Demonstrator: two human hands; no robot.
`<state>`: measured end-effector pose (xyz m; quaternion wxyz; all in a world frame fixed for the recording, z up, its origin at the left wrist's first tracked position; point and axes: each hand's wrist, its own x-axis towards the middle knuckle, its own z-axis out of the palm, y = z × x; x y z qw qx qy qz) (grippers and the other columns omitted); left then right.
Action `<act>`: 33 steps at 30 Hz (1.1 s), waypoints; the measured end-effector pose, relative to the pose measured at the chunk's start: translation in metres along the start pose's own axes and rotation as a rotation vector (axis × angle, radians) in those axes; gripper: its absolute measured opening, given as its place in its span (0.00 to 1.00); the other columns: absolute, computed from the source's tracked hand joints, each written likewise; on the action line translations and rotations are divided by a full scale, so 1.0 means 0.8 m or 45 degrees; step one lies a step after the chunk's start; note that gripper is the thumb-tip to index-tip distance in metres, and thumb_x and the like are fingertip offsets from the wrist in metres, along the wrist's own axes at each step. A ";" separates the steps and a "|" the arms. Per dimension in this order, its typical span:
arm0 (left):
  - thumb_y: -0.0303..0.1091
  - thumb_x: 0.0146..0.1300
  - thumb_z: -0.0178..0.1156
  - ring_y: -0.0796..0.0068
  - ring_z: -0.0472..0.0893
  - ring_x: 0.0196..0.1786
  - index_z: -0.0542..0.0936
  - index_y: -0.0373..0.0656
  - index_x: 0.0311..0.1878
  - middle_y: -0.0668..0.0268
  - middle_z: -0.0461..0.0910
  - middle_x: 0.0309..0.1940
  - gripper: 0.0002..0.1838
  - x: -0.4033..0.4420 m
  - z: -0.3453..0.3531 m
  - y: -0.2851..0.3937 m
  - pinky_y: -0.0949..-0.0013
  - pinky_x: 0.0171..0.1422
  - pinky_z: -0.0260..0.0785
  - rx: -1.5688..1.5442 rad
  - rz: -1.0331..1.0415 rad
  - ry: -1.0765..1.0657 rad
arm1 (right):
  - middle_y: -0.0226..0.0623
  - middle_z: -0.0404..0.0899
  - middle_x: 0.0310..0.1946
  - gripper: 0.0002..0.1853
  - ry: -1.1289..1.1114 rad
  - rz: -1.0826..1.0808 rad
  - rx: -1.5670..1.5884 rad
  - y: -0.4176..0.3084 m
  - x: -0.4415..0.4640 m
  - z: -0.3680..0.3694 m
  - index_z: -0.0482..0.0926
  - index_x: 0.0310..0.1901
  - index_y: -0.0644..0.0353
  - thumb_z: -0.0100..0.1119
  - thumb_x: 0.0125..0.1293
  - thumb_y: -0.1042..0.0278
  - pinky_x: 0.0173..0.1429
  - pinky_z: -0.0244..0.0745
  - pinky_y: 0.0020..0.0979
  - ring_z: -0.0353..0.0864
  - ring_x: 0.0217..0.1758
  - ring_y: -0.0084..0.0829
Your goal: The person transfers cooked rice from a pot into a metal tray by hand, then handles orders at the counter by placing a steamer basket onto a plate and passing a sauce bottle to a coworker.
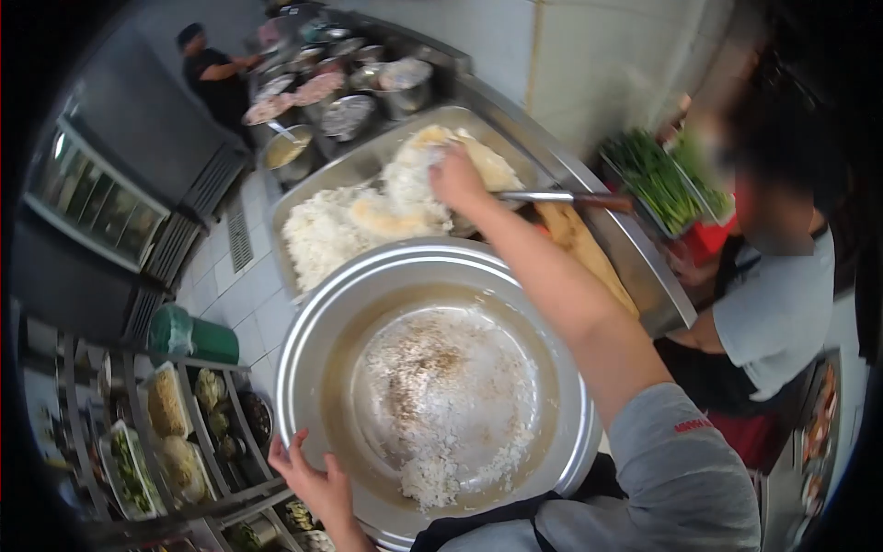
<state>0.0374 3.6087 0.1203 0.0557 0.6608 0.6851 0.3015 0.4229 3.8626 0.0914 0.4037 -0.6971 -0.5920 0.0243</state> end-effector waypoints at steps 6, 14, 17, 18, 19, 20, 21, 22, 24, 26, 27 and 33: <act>0.21 0.46 0.49 0.52 0.63 0.60 0.74 0.41 0.49 0.53 0.60 0.54 0.23 -0.005 0.010 -0.015 0.54 0.65 0.56 0.159 0.091 -0.083 | 0.54 0.66 0.53 0.15 0.331 -0.231 0.282 -0.038 0.004 0.025 0.75 0.44 0.63 0.53 0.53 0.73 0.59 0.65 0.43 0.65 0.58 0.51; 0.27 0.52 0.51 0.55 0.56 0.65 0.72 0.40 0.54 0.56 0.64 0.54 0.22 -0.004 0.015 -0.031 0.52 0.64 0.59 0.609 0.236 -0.214 | 0.45 0.68 0.49 0.12 -0.122 -0.410 0.036 -0.050 0.018 0.050 0.82 0.37 0.57 0.56 0.51 0.68 0.53 0.69 0.40 0.68 0.55 0.42; 0.26 0.52 0.51 0.55 0.57 0.65 0.73 0.40 0.53 0.55 0.63 0.55 0.21 -0.002 0.016 -0.036 0.53 0.64 0.59 0.713 0.281 -0.200 | 0.44 0.65 0.55 0.14 -0.268 -0.310 0.048 -0.055 0.022 0.058 0.81 0.41 0.58 0.59 0.52 0.65 0.54 0.67 0.40 0.65 0.58 0.40; 0.26 0.52 0.51 0.54 0.57 0.65 0.73 0.41 0.53 0.54 0.62 0.56 0.21 0.000 0.019 -0.035 0.53 0.64 0.59 0.707 0.265 -0.198 | 0.43 0.65 0.55 0.15 -0.289 -0.306 0.075 -0.057 0.022 0.060 0.81 0.42 0.58 0.59 0.52 0.65 0.54 0.66 0.41 0.65 0.58 0.40; 0.26 0.52 0.52 0.54 0.57 0.65 0.73 0.42 0.53 0.54 0.62 0.56 0.22 0.001 0.019 -0.034 0.52 0.64 0.58 0.704 0.253 -0.199 | 0.43 0.64 0.56 0.15 -0.309 -0.294 0.104 -0.059 0.019 0.061 0.81 0.42 0.58 0.59 0.51 0.65 0.55 0.66 0.42 0.65 0.58 0.40; 0.26 0.52 0.52 0.53 0.58 0.65 0.73 0.42 0.53 0.54 0.61 0.57 0.22 0.000 0.017 -0.033 0.52 0.64 0.58 0.702 0.246 -0.203 | 0.42 0.64 0.56 0.16 -0.329 -0.281 0.133 -0.060 0.017 0.061 0.81 0.43 0.58 0.59 0.51 0.65 0.55 0.65 0.43 0.64 0.58 0.39; 0.27 0.52 0.52 0.52 0.59 0.65 0.73 0.46 0.53 0.52 0.60 0.57 0.22 -0.001 0.020 -0.025 0.52 0.63 0.60 0.732 0.181 -0.181 | 0.43 0.64 0.56 0.16 -0.349 -0.271 0.136 -0.060 0.018 0.065 0.81 0.43 0.58 0.59 0.51 0.65 0.55 0.65 0.43 0.64 0.58 0.39; 0.27 0.52 0.52 0.53 0.59 0.65 0.73 0.46 0.53 0.52 0.60 0.57 0.22 -0.001 0.020 -0.015 0.53 0.62 0.61 0.762 0.136 -0.180 | 0.43 0.64 0.57 0.16 -0.369 -0.257 0.150 -0.059 0.019 0.068 0.80 0.43 0.58 0.59 0.51 0.65 0.55 0.64 0.43 0.64 0.59 0.39; 0.27 0.52 0.52 0.53 0.60 0.65 0.74 0.48 0.54 0.52 0.60 0.57 0.22 -0.005 0.030 0.007 0.53 0.61 0.62 0.792 0.046 -0.177 | 0.43 0.63 0.57 0.17 -0.417 -0.255 0.155 -0.058 0.020 0.072 0.80 0.44 0.58 0.59 0.52 0.65 0.56 0.63 0.44 0.63 0.59 0.40; 0.27 0.52 0.52 0.53 0.62 0.63 0.75 0.48 0.53 0.53 0.60 0.57 0.21 -0.003 0.031 0.000 0.55 0.59 0.64 0.812 0.084 -0.150 | 0.43 0.63 0.57 0.17 -0.460 -0.243 0.156 -0.049 0.021 0.073 0.79 0.45 0.58 0.59 0.52 0.65 0.56 0.62 0.44 0.63 0.59 0.40; 0.27 0.52 0.52 0.53 0.62 0.63 0.75 0.48 0.52 0.53 0.60 0.57 0.21 -0.002 0.031 0.001 0.55 0.59 0.64 0.847 0.118 -0.149 | 0.43 0.62 0.58 0.17 -0.476 -0.242 0.156 -0.040 0.019 0.071 0.79 0.45 0.58 0.58 0.52 0.64 0.57 0.61 0.44 0.62 0.60 0.40; 0.40 0.56 0.56 0.52 0.64 0.57 0.76 0.42 0.48 0.50 0.62 0.51 0.19 -0.005 0.029 -0.009 0.51 0.57 0.62 0.847 0.284 -0.149 | 0.43 0.61 0.59 0.19 -0.555 -0.212 0.182 -0.023 0.019 0.076 0.77 0.47 0.59 0.58 0.53 0.64 0.58 0.58 0.44 0.60 0.61 0.40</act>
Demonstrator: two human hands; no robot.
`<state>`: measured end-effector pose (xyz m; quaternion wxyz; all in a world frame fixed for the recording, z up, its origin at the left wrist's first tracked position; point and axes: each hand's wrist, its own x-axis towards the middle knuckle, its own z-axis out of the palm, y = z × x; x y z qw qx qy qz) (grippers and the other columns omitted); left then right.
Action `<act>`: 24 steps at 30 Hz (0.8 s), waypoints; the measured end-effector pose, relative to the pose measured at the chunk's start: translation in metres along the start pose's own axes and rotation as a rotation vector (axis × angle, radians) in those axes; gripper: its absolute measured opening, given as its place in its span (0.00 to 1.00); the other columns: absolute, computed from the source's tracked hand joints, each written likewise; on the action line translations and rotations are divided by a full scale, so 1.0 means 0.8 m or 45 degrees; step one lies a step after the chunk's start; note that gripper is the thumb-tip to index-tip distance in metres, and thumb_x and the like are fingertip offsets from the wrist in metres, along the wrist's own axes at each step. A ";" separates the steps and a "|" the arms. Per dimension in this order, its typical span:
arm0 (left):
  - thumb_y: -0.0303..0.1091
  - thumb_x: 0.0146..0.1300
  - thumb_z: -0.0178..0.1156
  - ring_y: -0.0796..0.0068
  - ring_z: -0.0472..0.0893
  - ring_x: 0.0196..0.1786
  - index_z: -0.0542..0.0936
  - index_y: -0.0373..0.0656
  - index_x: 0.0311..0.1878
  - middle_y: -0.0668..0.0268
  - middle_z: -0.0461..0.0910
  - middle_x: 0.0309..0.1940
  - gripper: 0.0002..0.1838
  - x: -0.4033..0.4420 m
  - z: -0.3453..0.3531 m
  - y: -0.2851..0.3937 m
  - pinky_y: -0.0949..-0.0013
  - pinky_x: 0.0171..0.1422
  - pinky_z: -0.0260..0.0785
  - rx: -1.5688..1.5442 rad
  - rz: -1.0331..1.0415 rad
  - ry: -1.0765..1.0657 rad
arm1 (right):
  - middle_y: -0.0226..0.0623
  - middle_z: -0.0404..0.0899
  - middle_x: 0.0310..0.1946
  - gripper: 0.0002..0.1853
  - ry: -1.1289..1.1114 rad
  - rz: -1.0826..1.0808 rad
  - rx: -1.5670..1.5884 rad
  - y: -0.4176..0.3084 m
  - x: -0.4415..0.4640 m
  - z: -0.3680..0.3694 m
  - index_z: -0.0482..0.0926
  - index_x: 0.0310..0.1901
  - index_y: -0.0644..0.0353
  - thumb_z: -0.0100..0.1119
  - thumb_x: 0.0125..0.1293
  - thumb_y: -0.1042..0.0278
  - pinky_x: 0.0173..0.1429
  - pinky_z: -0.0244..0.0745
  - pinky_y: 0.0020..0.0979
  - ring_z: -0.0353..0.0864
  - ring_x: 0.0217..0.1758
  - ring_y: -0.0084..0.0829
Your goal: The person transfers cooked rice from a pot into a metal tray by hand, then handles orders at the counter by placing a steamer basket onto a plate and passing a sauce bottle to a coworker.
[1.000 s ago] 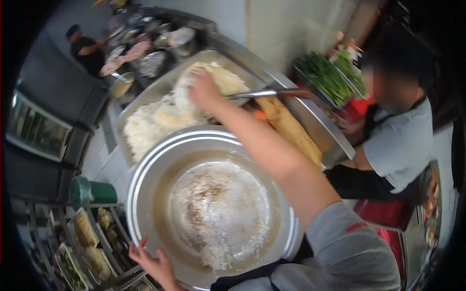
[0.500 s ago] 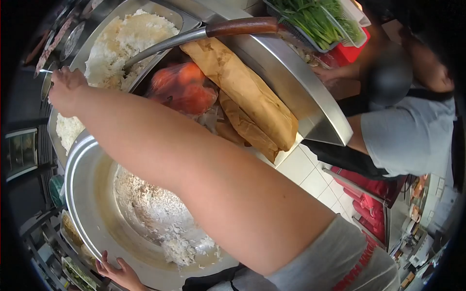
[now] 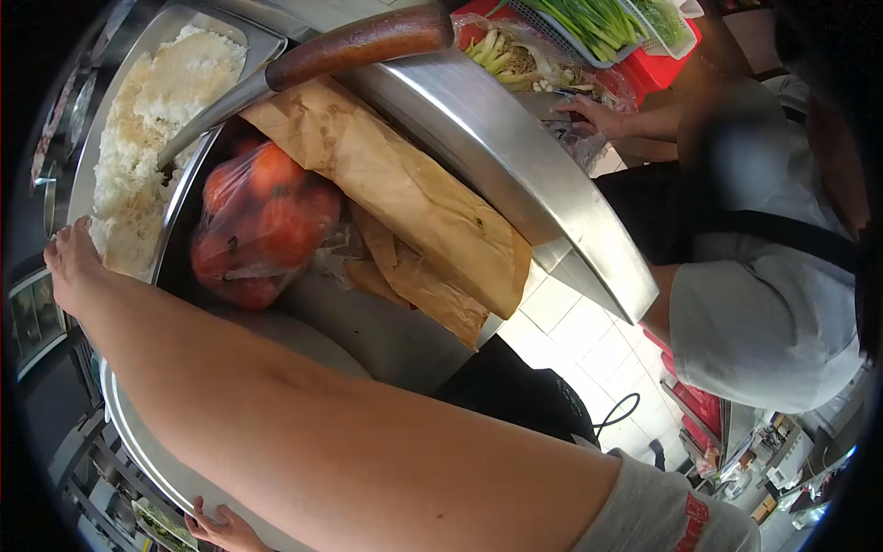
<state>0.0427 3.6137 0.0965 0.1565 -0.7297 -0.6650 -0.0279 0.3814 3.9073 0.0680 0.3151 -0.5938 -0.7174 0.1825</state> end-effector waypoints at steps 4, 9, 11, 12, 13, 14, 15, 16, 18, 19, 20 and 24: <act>0.25 0.52 0.51 0.56 0.61 0.62 0.75 0.43 0.51 0.55 0.62 0.55 0.20 0.000 0.005 -0.012 0.54 0.59 0.63 0.034 -0.098 -0.040 | 0.43 0.60 0.60 0.20 -0.028 -0.003 -0.011 0.000 0.001 0.001 0.75 0.49 0.59 0.57 0.53 0.64 0.59 0.56 0.45 0.59 0.62 0.41; 0.24 0.52 0.51 0.56 0.62 0.61 0.73 0.40 0.52 0.57 0.66 0.53 0.21 0.002 0.005 -0.019 0.55 0.60 0.63 0.027 -0.013 -0.019 | 0.44 0.58 0.61 0.21 -0.042 0.013 -0.023 0.001 0.001 0.002 0.74 0.50 0.60 0.56 0.54 0.63 0.61 0.53 0.45 0.58 0.63 0.41; 0.24 0.52 0.51 0.56 0.62 0.61 0.72 0.41 0.54 0.58 0.67 0.52 0.22 0.000 0.009 -0.027 0.55 0.60 0.63 0.005 0.054 0.019 | 0.44 0.58 0.61 0.21 -0.048 0.015 -0.028 -0.001 0.003 0.005 0.73 0.51 0.60 0.56 0.54 0.63 0.61 0.52 0.46 0.57 0.64 0.41; 0.24 0.53 0.51 0.56 0.62 0.61 0.71 0.41 0.55 0.59 0.68 0.52 0.22 -0.002 0.013 -0.036 0.55 0.60 0.63 -0.021 0.104 0.049 | 0.44 0.58 0.62 0.22 -0.051 0.019 -0.035 0.000 0.002 0.006 0.73 0.51 0.60 0.56 0.54 0.63 0.61 0.52 0.46 0.57 0.64 0.41; 0.24 0.53 0.51 0.56 0.61 0.62 0.71 0.42 0.55 0.59 0.69 0.52 0.23 -0.003 0.017 -0.048 0.55 0.61 0.63 -0.049 0.154 0.078 | 0.44 0.57 0.62 0.22 -0.054 0.021 -0.040 0.001 0.002 0.007 0.72 0.52 0.60 0.56 0.55 0.63 0.62 0.51 0.46 0.56 0.64 0.41; 0.24 0.54 0.51 0.56 0.61 0.62 0.70 0.42 0.56 0.60 0.69 0.52 0.23 -0.004 0.022 -0.057 0.55 0.61 0.63 -0.078 0.202 0.109 | 0.44 0.57 0.62 0.22 -0.061 0.025 -0.048 0.002 0.002 0.008 0.72 0.52 0.60 0.56 0.55 0.63 0.62 0.51 0.46 0.56 0.64 0.41; 0.24 0.54 0.51 0.56 0.61 0.63 0.70 0.43 0.56 0.60 0.69 0.52 0.23 -0.004 0.021 -0.056 0.55 0.61 0.63 -0.081 0.154 0.081 | 0.44 0.57 0.62 0.22 -0.062 0.026 -0.056 0.001 0.002 0.008 0.72 0.52 0.60 0.56 0.55 0.63 0.62 0.50 0.46 0.56 0.65 0.41; 0.24 0.55 0.51 0.56 0.60 0.63 0.70 0.44 0.56 0.60 0.69 0.52 0.23 -0.002 0.019 -0.055 0.55 0.61 0.62 -0.082 0.104 0.052 | 0.44 0.56 0.62 0.23 -0.067 0.029 -0.058 0.001 0.002 0.010 0.71 0.53 0.60 0.55 0.55 0.63 0.62 0.50 0.46 0.56 0.65 0.41; 0.25 0.56 0.52 0.56 0.60 0.64 0.71 0.44 0.56 0.60 0.68 0.53 0.21 -0.006 0.021 -0.056 0.55 0.62 0.62 -0.210 0.056 0.068 | 0.44 0.56 0.63 0.23 -0.082 0.031 -0.069 -0.002 0.001 0.018 0.71 0.53 0.60 0.55 0.55 0.62 0.63 0.49 0.46 0.55 0.65 0.42; 0.25 0.56 0.52 0.56 0.60 0.64 0.71 0.43 0.56 0.60 0.68 0.53 0.22 -0.007 0.021 -0.057 0.55 0.62 0.62 -0.159 0.060 0.045 | 0.44 0.56 0.63 0.24 -0.087 0.034 -0.078 -0.002 0.000 0.020 0.70 0.54 0.60 0.55 0.55 0.62 0.63 0.48 0.46 0.55 0.65 0.42; 0.25 0.57 0.52 0.56 0.60 0.64 0.71 0.43 0.57 0.59 0.68 0.54 0.22 -0.007 0.019 -0.059 0.55 0.62 0.62 -0.109 0.065 0.022 | 0.44 0.55 0.63 0.24 -0.092 0.038 -0.081 -0.001 0.000 0.021 0.70 0.54 0.60 0.55 0.55 0.62 0.63 0.48 0.47 0.54 0.66 0.42; 0.45 0.56 0.60 0.53 0.66 0.51 0.79 0.39 0.43 0.49 0.62 0.47 0.19 0.006 -0.010 0.003 0.51 0.51 0.64 -0.321 -0.052 0.045 | 0.45 0.54 0.64 0.25 -0.112 0.053 -0.099 0.005 -0.004 0.028 0.69 0.55 0.61 0.54 0.56 0.62 0.64 0.46 0.47 0.53 0.67 0.42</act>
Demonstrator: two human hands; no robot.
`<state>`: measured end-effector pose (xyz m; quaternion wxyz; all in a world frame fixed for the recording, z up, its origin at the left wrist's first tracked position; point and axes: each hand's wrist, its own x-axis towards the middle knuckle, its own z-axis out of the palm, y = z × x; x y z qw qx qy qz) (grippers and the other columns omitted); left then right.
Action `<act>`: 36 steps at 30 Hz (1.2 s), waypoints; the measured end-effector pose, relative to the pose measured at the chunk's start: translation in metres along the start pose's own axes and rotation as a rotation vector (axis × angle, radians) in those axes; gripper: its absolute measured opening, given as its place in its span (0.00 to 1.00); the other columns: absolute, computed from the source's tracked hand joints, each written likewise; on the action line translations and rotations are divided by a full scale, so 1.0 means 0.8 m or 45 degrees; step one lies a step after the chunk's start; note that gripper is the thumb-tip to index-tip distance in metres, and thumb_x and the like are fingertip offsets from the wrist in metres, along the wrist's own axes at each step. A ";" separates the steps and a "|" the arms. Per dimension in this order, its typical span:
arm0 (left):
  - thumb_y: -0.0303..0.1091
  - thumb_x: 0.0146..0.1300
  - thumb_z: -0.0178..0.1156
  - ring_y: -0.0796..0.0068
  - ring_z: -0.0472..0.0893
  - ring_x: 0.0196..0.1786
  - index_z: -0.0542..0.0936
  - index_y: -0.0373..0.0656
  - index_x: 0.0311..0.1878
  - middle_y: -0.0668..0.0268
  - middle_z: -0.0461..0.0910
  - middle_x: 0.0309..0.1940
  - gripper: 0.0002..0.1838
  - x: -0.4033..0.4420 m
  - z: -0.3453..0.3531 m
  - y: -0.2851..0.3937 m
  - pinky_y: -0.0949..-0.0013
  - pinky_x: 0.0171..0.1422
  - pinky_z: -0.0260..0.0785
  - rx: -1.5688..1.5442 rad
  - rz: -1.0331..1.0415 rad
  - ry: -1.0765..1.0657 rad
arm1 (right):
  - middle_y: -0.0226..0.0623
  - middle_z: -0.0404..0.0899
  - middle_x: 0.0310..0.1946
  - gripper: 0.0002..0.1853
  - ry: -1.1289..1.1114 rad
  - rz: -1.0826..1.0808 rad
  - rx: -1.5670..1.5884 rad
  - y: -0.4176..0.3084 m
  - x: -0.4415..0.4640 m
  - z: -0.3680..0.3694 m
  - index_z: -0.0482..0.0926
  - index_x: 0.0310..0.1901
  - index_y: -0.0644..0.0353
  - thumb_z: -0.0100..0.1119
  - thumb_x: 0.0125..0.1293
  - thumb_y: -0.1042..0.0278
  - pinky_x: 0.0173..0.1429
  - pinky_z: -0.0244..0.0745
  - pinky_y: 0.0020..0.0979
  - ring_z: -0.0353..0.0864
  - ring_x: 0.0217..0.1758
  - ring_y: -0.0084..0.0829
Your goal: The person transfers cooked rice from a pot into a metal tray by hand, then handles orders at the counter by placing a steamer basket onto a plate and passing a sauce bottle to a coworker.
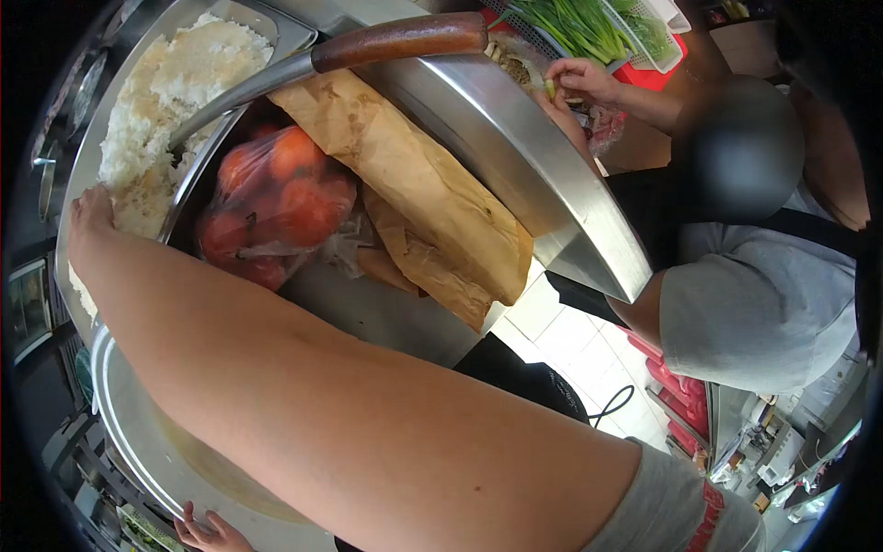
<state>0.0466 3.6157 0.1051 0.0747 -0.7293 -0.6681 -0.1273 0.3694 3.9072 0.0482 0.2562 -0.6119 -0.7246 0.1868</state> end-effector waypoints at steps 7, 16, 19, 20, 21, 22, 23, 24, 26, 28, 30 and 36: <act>0.44 0.56 0.61 0.53 0.65 0.52 0.79 0.40 0.42 0.49 0.61 0.49 0.18 0.004 -0.005 -0.006 0.51 0.52 0.63 0.147 0.078 -0.036 | 0.45 0.52 0.66 0.27 -0.020 0.018 -0.022 -0.001 0.003 0.013 0.66 0.58 0.61 0.53 0.57 0.61 0.66 0.42 0.48 0.51 0.68 0.43; 0.36 0.56 0.61 0.54 0.63 0.57 0.78 0.36 0.43 0.52 0.59 0.52 0.15 0.006 -0.008 -0.005 0.53 0.57 0.64 -0.063 0.014 -0.059 | 0.45 0.50 0.68 0.29 -0.034 0.049 -0.099 -0.021 0.024 0.025 0.63 0.61 0.62 0.52 0.58 0.61 0.69 0.37 0.49 0.48 0.70 0.43; 0.33 0.56 0.61 0.54 0.63 0.57 0.77 0.34 0.42 0.52 0.59 0.52 0.14 0.004 -0.003 -0.009 0.53 0.57 0.65 -0.139 0.005 -0.039 | 0.46 0.49 0.68 0.30 -0.047 0.055 -0.113 -0.023 0.026 0.028 0.62 0.62 0.62 0.52 0.58 0.60 0.69 0.35 0.49 0.47 0.71 0.43; 0.33 0.56 0.60 0.54 0.63 0.57 0.77 0.34 0.42 0.52 0.59 0.51 0.14 0.004 -0.005 -0.008 0.53 0.57 0.65 -0.070 0.004 -0.051 | 0.46 0.49 0.69 0.30 -0.046 0.055 -0.113 -0.024 0.025 0.030 0.62 0.62 0.62 0.52 0.58 0.60 0.70 0.35 0.49 0.47 0.71 0.44; 0.33 0.56 0.60 0.54 0.63 0.57 0.77 0.34 0.42 0.52 0.59 0.51 0.14 0.005 -0.007 -0.005 0.53 0.57 0.65 -0.001 0.003 -0.062 | 0.46 0.49 0.69 0.31 -0.050 0.055 -0.120 -0.024 0.026 0.030 0.62 0.63 0.63 0.52 0.59 0.60 0.70 0.34 0.49 0.47 0.71 0.44; 0.33 0.56 0.60 0.54 0.63 0.57 0.77 0.34 0.42 0.52 0.59 0.51 0.14 0.005 -0.008 0.000 0.53 0.57 0.65 -0.024 -0.043 -0.066 | 0.46 0.48 0.69 0.31 -0.053 0.054 -0.120 -0.025 0.026 0.030 0.61 0.63 0.63 0.51 0.59 0.60 0.70 0.34 0.49 0.46 0.72 0.44; 0.33 0.56 0.60 0.54 0.63 0.56 0.77 0.34 0.42 0.52 0.59 0.51 0.13 0.005 -0.009 0.007 0.53 0.57 0.65 -0.045 -0.087 -0.071 | 0.46 0.48 0.69 0.31 -0.053 0.056 -0.125 -0.026 0.025 0.031 0.61 0.63 0.63 0.51 0.59 0.60 0.70 0.33 0.49 0.46 0.72 0.44; 0.33 0.56 0.60 0.55 0.63 0.56 0.77 0.35 0.42 0.52 0.59 0.51 0.13 0.005 -0.010 0.010 0.53 0.57 0.65 -0.065 -0.130 -0.077 | 0.46 0.48 0.69 0.31 -0.051 0.058 -0.125 -0.026 0.025 0.032 0.61 0.64 0.63 0.51 0.59 0.60 0.71 0.33 0.49 0.46 0.72 0.44; 0.33 0.56 0.61 0.55 0.64 0.56 0.78 0.35 0.42 0.52 0.59 0.51 0.14 0.004 -0.006 0.000 0.53 0.56 0.65 -0.112 -0.062 -0.047 | 0.46 0.47 0.70 0.32 -0.049 0.061 -0.135 -0.028 0.026 0.033 0.60 0.64 0.63 0.51 0.59 0.60 0.71 0.32 0.50 0.45 0.73 0.44; 0.33 0.55 0.61 0.55 0.64 0.55 0.78 0.35 0.42 0.52 0.59 0.51 0.14 0.004 -0.006 -0.002 0.54 0.55 0.66 -0.061 -0.016 -0.047 | 0.46 0.47 0.70 0.32 -0.026 0.056 -0.154 -0.025 0.031 0.042 0.60 0.65 0.63 0.51 0.59 0.60 0.71 0.31 0.50 0.45 0.73 0.44; 0.33 0.55 0.61 0.56 0.65 0.54 0.77 0.35 0.43 0.52 0.58 0.51 0.14 0.004 -0.009 -0.002 0.55 0.55 0.67 0.090 0.003 -0.072 | 0.46 0.48 0.70 0.32 -0.045 0.060 -0.161 -0.023 0.038 0.042 0.60 0.65 0.62 0.51 0.59 0.60 0.71 0.31 0.50 0.45 0.73 0.44; 0.38 0.57 0.61 0.55 0.65 0.55 0.77 0.35 0.43 0.53 0.58 0.51 0.17 0.001 -0.003 -0.011 0.54 0.55 0.68 -0.088 -0.080 -0.055 | 0.46 0.50 0.68 0.31 -0.128 0.089 -0.143 -0.028 0.037 0.034 0.61 0.64 0.62 0.51 0.59 0.61 0.70 0.34 0.48 0.47 0.71 0.43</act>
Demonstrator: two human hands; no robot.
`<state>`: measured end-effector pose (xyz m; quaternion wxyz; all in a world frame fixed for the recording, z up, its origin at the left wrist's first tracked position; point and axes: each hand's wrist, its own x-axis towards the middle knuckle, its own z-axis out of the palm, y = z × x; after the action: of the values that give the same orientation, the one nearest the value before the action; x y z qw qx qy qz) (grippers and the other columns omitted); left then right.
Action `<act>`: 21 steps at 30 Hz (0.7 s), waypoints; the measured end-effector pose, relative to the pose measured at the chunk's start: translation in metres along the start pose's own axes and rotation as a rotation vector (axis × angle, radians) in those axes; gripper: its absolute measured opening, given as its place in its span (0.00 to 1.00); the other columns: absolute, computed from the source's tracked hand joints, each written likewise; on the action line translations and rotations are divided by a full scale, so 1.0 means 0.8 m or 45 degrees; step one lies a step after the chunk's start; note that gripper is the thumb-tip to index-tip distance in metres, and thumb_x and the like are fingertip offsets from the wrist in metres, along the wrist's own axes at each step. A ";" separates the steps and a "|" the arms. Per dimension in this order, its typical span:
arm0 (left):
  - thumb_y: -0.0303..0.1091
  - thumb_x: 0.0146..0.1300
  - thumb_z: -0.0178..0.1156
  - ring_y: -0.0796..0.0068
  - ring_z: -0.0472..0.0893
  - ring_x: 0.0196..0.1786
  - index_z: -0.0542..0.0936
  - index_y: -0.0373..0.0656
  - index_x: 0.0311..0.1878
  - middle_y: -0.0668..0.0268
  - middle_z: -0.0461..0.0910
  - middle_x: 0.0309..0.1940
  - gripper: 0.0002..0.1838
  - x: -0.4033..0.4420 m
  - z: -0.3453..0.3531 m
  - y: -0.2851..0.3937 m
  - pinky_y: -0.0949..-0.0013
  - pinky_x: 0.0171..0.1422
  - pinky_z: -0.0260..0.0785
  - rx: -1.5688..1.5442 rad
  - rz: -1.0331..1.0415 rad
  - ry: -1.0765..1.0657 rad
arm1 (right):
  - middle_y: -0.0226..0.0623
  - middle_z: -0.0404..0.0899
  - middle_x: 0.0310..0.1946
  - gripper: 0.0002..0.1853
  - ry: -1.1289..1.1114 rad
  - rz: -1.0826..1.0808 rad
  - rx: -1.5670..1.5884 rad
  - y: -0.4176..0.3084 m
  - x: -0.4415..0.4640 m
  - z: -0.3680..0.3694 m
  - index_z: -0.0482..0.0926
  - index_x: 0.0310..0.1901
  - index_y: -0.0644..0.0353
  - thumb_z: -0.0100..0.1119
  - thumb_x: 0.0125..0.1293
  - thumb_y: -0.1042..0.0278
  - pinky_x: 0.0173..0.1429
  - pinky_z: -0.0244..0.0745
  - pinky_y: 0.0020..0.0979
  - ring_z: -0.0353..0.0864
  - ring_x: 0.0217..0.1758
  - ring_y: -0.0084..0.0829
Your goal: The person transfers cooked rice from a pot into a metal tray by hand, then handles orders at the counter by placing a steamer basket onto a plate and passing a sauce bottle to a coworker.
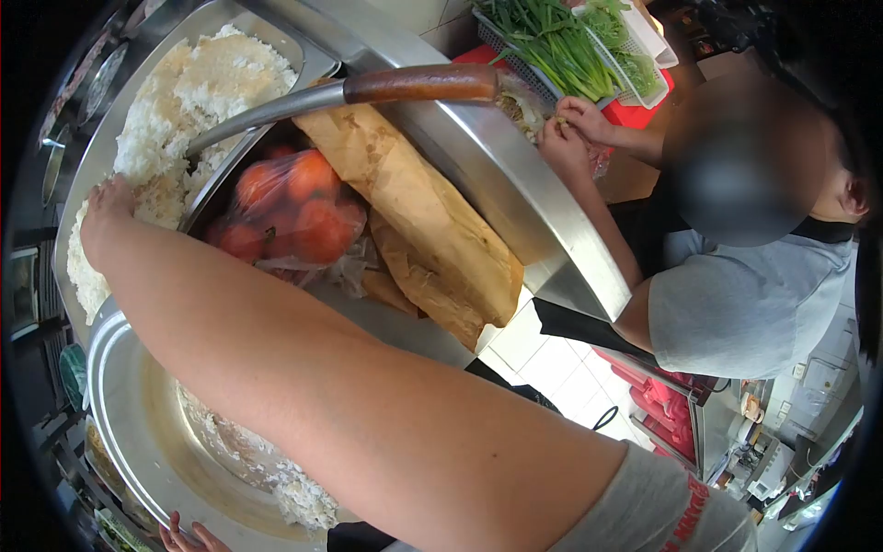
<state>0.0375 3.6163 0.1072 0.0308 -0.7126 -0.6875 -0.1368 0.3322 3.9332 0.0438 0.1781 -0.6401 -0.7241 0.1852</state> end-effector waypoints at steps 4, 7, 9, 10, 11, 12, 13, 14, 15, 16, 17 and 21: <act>0.38 0.56 0.61 0.54 0.64 0.56 0.78 0.37 0.43 0.52 0.59 0.51 0.16 0.002 -0.003 0.014 0.53 0.56 0.67 0.055 -0.010 0.010 | 0.46 0.51 0.67 0.30 0.014 -0.030 -0.007 0.002 0.002 -0.002 0.62 0.63 0.62 0.51 0.59 0.61 0.68 0.36 0.48 0.49 0.69 0.43; 0.37 0.56 0.60 0.53 0.64 0.56 0.78 0.38 0.42 0.52 0.60 0.51 0.14 0.003 -0.005 0.013 0.52 0.57 0.66 0.131 0.039 0.014 | 0.45 0.53 0.66 0.29 0.004 -0.034 -0.004 0.003 0.001 0.001 0.63 0.62 0.62 0.51 0.59 0.61 0.67 0.38 0.47 0.51 0.67 0.43; 0.35 0.56 0.60 0.54 0.64 0.56 0.78 0.38 0.42 0.52 0.60 0.51 0.13 0.003 -0.006 0.010 0.53 0.57 0.65 0.068 0.046 0.016 | 0.45 0.53 0.65 0.28 0.004 -0.029 0.007 0.003 0.003 0.004 0.63 0.61 0.62 0.51 0.59 0.61 0.66 0.39 0.47 0.52 0.67 0.43; 0.35 0.56 0.60 0.54 0.65 0.55 0.78 0.38 0.42 0.52 0.60 0.51 0.13 0.003 -0.006 0.009 0.53 0.58 0.65 0.102 0.057 0.009 | 0.45 0.54 0.65 0.28 0.000 -0.029 0.007 0.005 0.003 0.005 0.63 0.61 0.62 0.51 0.59 0.62 0.66 0.39 0.47 0.52 0.66 0.43; 0.34 0.56 0.59 0.54 0.65 0.55 0.78 0.38 0.42 0.52 0.60 0.50 0.13 0.003 -0.004 0.008 0.53 0.58 0.65 0.131 0.067 0.005 | 0.45 0.54 0.64 0.28 0.000 -0.029 0.007 0.006 0.003 0.006 0.64 0.61 0.62 0.51 0.59 0.62 0.66 0.40 0.47 0.52 0.66 0.43; 0.34 0.55 0.60 0.55 0.65 0.55 0.78 0.38 0.42 0.53 0.60 0.50 0.13 0.003 -0.004 0.008 0.53 0.57 0.65 0.140 0.079 0.001 | 0.45 0.55 0.64 0.27 0.005 -0.031 0.008 0.007 0.004 0.006 0.64 0.61 0.62 0.51 0.59 0.62 0.65 0.41 0.47 0.53 0.65 0.43; 0.33 0.55 0.60 0.55 0.65 0.55 0.78 0.37 0.42 0.53 0.60 0.50 0.13 0.003 -0.004 0.008 0.54 0.57 0.65 0.148 0.090 0.001 | 0.45 0.55 0.64 0.27 0.004 -0.034 0.009 0.007 0.004 0.006 0.64 0.60 0.62 0.52 0.59 0.62 0.65 0.41 0.47 0.53 0.65 0.43; 0.33 0.55 0.60 0.56 0.65 0.55 0.78 0.37 0.42 0.53 0.60 0.50 0.13 0.004 -0.004 0.008 0.54 0.57 0.65 0.157 0.103 0.001 | 0.45 0.55 0.63 0.27 0.009 -0.033 0.011 0.008 0.005 0.005 0.64 0.60 0.62 0.52 0.59 0.62 0.65 0.42 0.46 0.54 0.64 0.42; 0.32 0.55 0.60 0.56 0.65 0.55 0.78 0.36 0.42 0.53 0.61 0.49 0.13 0.004 -0.003 0.009 0.54 0.57 0.65 0.114 0.095 0.007 | 0.45 0.56 0.63 0.27 0.011 -0.036 0.010 0.008 0.005 0.005 0.65 0.60 0.62 0.52 0.59 0.62 0.64 0.42 0.46 0.54 0.64 0.42; 0.32 0.55 0.60 0.56 0.65 0.55 0.78 0.36 0.42 0.53 0.61 0.49 0.13 0.004 -0.002 0.009 0.55 0.57 0.66 0.073 0.088 0.010 | 0.45 0.56 0.63 0.26 0.011 -0.036 0.017 0.009 0.005 0.005 0.65 0.59 0.62 0.52 0.59 0.62 0.64 0.43 0.46 0.55 0.63 0.42; 0.32 0.55 0.60 0.56 0.65 0.55 0.78 0.35 0.42 0.53 0.61 0.49 0.13 0.004 -0.002 0.010 0.55 0.57 0.66 0.034 0.081 0.016 | 0.45 0.57 0.62 0.26 0.013 -0.038 0.019 0.009 0.005 0.005 0.65 0.59 0.62 0.52 0.59 0.62 0.63 0.43 0.46 0.55 0.63 0.42; 0.30 0.55 0.60 0.56 0.66 0.54 0.77 0.35 0.42 0.53 0.60 0.49 0.13 0.004 -0.002 0.009 0.56 0.55 0.67 0.088 0.100 0.021 | 0.45 0.58 0.61 0.25 0.023 -0.057 0.031 0.010 0.004 0.005 0.66 0.58 0.62 0.52 0.59 0.63 0.62 0.46 0.46 0.57 0.61 0.42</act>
<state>0.0446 3.6183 0.1109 0.0663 -0.7364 -0.6630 -0.1174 0.3370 3.9373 0.0366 0.1967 -0.6233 -0.7341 0.1841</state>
